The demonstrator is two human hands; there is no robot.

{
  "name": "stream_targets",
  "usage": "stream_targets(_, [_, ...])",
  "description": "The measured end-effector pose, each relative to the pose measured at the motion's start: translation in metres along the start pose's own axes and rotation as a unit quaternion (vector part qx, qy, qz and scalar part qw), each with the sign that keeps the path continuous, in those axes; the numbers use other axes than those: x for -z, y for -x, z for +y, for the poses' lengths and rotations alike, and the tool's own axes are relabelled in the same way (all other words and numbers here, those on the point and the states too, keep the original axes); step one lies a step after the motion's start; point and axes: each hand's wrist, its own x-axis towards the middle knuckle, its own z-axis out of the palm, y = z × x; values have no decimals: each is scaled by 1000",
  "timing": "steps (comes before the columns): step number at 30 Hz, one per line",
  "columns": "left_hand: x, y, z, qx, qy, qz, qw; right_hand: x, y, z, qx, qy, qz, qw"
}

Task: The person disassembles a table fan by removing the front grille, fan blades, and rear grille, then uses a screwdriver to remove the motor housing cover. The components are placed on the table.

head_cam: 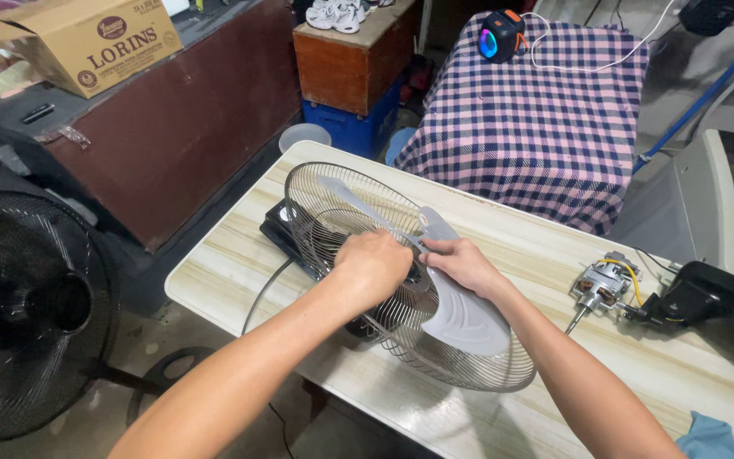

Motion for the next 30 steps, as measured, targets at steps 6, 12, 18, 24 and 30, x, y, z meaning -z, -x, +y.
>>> stream_targets(6, [-9, -11, -2, 8, 6, 2, 1000, 1, -1, 3, -5, 9, -2, 1000])
stream_targets(12, [-13, -10, -1, -32, -17, 49, 998, 0, -3, 7, 12, 3, 4, 1000])
stream_targets(18, [-12, -4, -5, -37, -8, 83, 996, -1, -4, 9, 1, -1, 1, 1000])
stream_targets(24, [-13, -7, -5, -37, -15, 91, 995, 1, -4, 5, -2, -13, -4, 1000])
stream_targets(30, [-11, -5, -6, -44, 8, 84, 995, 2, -1, 2, -22, -35, -14, 999])
